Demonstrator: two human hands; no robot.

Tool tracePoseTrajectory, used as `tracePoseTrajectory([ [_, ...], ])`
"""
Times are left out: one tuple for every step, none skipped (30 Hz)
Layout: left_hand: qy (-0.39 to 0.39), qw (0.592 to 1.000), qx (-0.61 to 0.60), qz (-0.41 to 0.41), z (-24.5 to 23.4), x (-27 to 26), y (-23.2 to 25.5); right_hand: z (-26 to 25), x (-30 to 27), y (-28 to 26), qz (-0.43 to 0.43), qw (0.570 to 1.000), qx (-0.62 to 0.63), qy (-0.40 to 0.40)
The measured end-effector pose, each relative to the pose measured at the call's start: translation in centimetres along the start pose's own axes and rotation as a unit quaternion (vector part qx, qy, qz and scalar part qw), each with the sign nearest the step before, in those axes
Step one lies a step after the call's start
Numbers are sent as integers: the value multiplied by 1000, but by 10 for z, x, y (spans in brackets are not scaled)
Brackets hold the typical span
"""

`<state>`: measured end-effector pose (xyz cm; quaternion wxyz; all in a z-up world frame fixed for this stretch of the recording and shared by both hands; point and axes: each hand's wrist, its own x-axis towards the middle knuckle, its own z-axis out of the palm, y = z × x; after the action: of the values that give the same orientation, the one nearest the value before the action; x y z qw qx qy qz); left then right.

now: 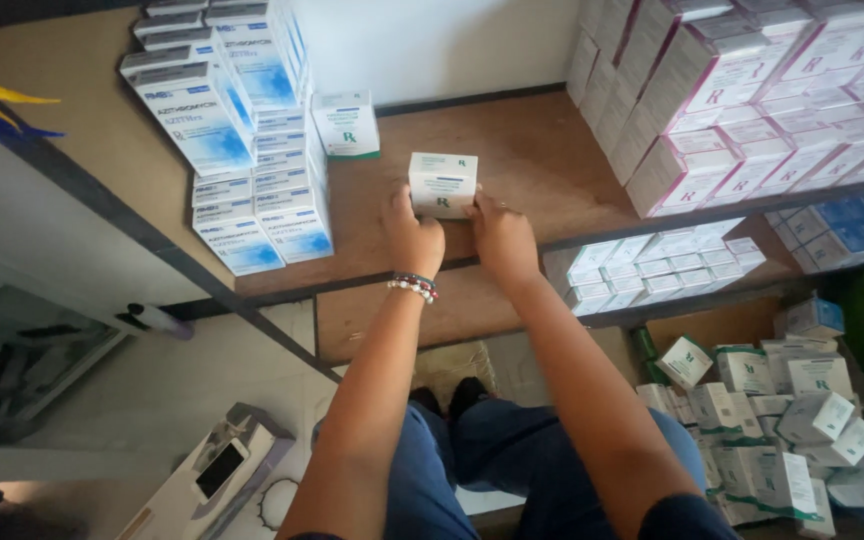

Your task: The person is taking medicine boxes from a container on the floor, checking the contents, and arranging them on shelves.

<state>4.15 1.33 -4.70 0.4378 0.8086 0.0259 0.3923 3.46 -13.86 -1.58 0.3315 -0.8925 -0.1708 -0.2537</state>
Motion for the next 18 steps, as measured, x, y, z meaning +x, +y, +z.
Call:
tracePoseTrajectory([
  [3,1000,1,-1,-2,1,1,-1,1,-7,-2,1000,1,-1],
  [10,1000,5,-14,-3,3,3,-3,3,-14,-10,1000,25,2],
  [16,999,9,-28,-5,3,4,-4,3,-21,-17,999,49,4],
  [18,999,10,-30,-4,4,1,-2,6,-24,-18,999,50,2],
  [43,999,13,-30,-3,5,-2,-1,10,-27,-1,998,50,-23],
  [68,997,16,-29,-1,7,-5,0,13,-29,17,997,51,-47],
  [70,997,17,-30,-2,9,-3,3,15,-29,15,997,51,-48],
  [69,997,7,-41,-3,12,-1,5,16,-28,-1,996,75,-43],
  [69,996,0,-51,-6,14,0,8,17,-28,-18,994,100,-38],
  [72,996,2,-52,-7,15,-3,10,18,-30,-20,994,102,-39],
  [67,996,10,-66,-6,19,-6,12,21,-31,-13,992,113,-53],
  [62,995,17,-81,-5,23,-9,13,24,-33,-7,990,124,-66],
  [63,994,19,-82,-2,27,-21,19,27,-33,-8,990,125,-69],
  [88,994,34,-49,0,31,-32,24,30,-33,-16,987,143,-74],
  [112,992,48,-12,4,38,-43,30,35,-33,-26,984,161,-77],
  [114,992,49,-11,4,45,-46,37,39,-31,-28,983,162,-77],
  [117,993,32,-15,5,51,-50,45,44,-30,-28,987,140,-70],
  [119,993,16,-18,5,57,-54,53,49,-29,-28,990,119,-63],
])
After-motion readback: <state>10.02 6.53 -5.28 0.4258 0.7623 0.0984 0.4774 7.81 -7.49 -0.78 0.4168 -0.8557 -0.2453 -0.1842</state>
